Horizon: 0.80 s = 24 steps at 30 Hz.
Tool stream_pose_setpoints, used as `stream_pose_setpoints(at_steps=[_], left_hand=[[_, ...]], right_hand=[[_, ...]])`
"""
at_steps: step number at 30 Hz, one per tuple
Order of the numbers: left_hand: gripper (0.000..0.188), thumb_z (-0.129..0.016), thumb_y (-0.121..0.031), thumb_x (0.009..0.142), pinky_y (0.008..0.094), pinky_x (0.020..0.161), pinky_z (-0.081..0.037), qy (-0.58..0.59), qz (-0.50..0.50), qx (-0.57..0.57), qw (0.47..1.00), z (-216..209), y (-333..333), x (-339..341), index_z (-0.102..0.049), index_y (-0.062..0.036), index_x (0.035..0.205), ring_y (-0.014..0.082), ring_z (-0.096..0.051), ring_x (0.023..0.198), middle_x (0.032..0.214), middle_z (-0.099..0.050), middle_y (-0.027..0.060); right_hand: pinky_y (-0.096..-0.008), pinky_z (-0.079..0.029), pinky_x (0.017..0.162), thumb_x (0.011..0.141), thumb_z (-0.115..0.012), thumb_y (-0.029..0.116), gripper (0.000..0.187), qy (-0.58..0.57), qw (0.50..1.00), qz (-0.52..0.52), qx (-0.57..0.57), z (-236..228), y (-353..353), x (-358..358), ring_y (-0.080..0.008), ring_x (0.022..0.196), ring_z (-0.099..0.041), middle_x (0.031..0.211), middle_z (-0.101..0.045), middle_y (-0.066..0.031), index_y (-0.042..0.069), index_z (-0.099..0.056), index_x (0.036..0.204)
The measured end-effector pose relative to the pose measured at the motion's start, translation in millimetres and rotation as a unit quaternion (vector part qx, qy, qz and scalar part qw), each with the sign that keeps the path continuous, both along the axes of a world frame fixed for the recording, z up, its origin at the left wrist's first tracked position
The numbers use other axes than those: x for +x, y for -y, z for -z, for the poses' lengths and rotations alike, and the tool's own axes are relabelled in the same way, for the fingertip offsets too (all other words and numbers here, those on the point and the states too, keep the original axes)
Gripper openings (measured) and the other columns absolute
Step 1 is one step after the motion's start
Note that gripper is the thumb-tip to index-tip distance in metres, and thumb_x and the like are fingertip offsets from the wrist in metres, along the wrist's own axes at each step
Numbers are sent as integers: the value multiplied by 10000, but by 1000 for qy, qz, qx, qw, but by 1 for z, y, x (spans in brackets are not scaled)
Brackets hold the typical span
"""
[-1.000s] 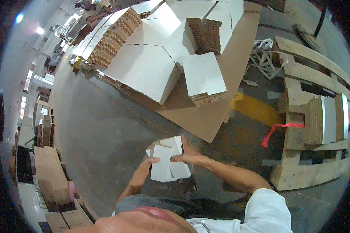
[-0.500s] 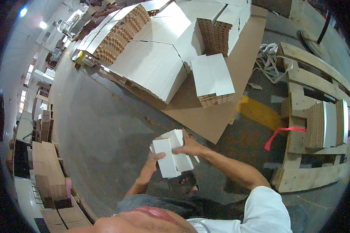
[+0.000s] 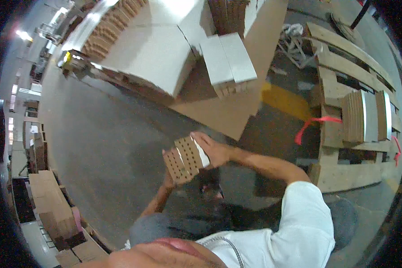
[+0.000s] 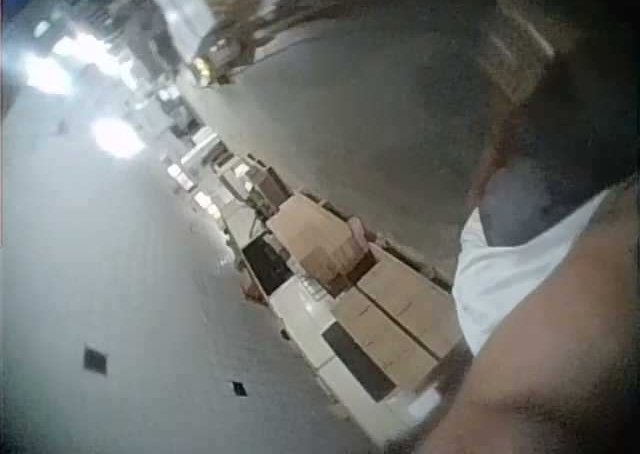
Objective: The person picks up several wooden blocks from a table and stacks them together onto a wooden pallet.
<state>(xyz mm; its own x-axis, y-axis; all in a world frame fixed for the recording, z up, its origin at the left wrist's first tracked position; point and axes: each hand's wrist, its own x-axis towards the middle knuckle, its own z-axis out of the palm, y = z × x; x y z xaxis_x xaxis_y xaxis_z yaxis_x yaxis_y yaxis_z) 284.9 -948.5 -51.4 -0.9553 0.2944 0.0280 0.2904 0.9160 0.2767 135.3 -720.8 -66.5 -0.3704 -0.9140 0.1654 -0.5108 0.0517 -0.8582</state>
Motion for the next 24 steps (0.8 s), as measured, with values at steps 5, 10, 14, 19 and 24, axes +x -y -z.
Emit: stream_pose_setpoints(at_steps=[5, 10, 14, 19, 24], left_hand=[[1299, -870, -319, 633, 443, 1156, -149, 110, -42, 282, 952, 49, 17, 12, 83, -113, 1492, 265, -232, 1383, 1512, -188, 114], [798, -651, -492, 841, 522, 1137, -198, 91, -103, 642, 754, 25, -17, 9, -280, -131, 1448, 270, -316, 1335, 1447, -347, 87], [1034, -789, -436, 714, 448, 1076, -339, 118, -123, 595, 785, 55, -15, 20, -153, -117, 1464, 247, -324, 1330, 1452, -298, 89], [693, -713, -341, 820, 411, 930, -476, 136, -116, 577, 797, 90, 16, 40, -378, -51, 1352, 227, -534, 1111, 1294, -492, 122], [665, -739, -321, 814, 365, 902, -480, 1, 26, 361, 932, 69, 22, 34, -437, -26, 1328, 220, -557, 1129, 1235, -561, 114]], right_hand=[[-417, -331, 1087, 659, -828, 289, 1237, -36, 999, 11, 22, 18, -3, -3, -440, 1334, -285, 1464, -166, -285, -26, 53, 1468], [-434, -393, 1029, 685, -798, 277, 1127, -113, 993, 12, -27, 16, -18, -12, -468, 1277, -354, 1416, -235, -329, -95, -47, 1438], [-425, -341, 1074, 656, -805, 327, 1184, -42, 998, 2, -38, 46, -21, -7, -460, 1344, -263, 1442, -191, -316, -74, -25, 1451], [-422, -367, 1064, 668, -810, 330, 1237, -53, 998, 1, -46, 29, -1, -4, -447, 1322, -296, 1438, -200, -290, -49, 58, 1463], [-461, -371, 1051, 623, -839, 379, 1339, -7, 999, 29, -33, 12, -11, 7, -462, 1291, -321, 1406, -240, -293, -28, 127, 1456]])
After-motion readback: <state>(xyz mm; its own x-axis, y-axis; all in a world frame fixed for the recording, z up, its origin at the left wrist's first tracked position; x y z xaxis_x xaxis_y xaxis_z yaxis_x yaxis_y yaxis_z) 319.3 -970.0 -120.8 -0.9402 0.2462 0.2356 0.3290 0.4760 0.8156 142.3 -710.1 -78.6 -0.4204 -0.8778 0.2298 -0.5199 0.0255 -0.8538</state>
